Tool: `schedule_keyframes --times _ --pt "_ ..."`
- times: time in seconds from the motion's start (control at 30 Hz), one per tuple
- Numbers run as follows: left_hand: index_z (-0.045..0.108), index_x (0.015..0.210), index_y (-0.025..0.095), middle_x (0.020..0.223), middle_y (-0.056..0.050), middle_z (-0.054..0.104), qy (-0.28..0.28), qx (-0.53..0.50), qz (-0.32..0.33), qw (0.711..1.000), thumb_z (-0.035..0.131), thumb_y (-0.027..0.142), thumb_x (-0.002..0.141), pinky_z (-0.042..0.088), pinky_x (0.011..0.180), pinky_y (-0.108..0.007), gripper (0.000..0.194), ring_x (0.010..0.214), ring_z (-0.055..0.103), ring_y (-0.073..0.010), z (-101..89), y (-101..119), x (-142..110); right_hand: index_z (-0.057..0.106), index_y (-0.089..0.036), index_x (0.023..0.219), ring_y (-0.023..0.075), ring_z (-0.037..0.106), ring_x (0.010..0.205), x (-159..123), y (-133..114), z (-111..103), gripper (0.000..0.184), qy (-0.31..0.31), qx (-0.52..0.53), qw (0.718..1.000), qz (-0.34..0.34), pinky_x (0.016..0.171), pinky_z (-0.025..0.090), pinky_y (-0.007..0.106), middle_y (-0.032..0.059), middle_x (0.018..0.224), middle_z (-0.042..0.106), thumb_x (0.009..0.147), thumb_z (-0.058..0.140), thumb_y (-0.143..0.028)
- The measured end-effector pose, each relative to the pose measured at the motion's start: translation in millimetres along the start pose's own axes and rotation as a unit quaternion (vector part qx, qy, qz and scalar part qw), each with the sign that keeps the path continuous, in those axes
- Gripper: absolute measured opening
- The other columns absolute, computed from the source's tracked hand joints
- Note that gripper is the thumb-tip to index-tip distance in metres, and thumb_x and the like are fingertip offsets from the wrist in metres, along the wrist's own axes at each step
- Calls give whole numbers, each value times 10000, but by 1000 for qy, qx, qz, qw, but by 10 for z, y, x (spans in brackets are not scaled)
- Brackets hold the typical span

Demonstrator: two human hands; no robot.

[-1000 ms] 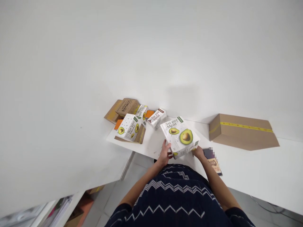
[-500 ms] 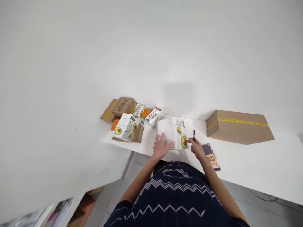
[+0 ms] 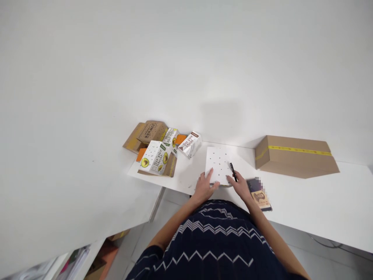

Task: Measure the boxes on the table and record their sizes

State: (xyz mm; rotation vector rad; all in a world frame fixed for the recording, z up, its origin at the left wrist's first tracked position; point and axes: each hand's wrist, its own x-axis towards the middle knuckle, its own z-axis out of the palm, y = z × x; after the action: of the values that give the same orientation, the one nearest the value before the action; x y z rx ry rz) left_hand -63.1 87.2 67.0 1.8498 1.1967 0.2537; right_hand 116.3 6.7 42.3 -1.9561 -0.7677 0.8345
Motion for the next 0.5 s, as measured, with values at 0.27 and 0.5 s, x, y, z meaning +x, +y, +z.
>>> schedule_keyframes --times 0.27,0.5 --pt "486 1310 332 1198 -85 498 -2 -1 -19 1000 478 476 848 378 986 -429 484 977 579 -257 -82 -11 98 590 -167 1102 264 603 962 27 38 28 577 2 20 1000 12 867 443 375 101 1031 658 678 576 -558" --pt "283 1430 198 1370 -153 443 41 -181 -84 979 736 421 669 369 1014 -384 914 1200 477 -291 -7 -179 230 580 -169 1143 273 604 1012 22 64 35 623 -3 32 999 26 895 447 386 115 1083 653 674 588 -579"
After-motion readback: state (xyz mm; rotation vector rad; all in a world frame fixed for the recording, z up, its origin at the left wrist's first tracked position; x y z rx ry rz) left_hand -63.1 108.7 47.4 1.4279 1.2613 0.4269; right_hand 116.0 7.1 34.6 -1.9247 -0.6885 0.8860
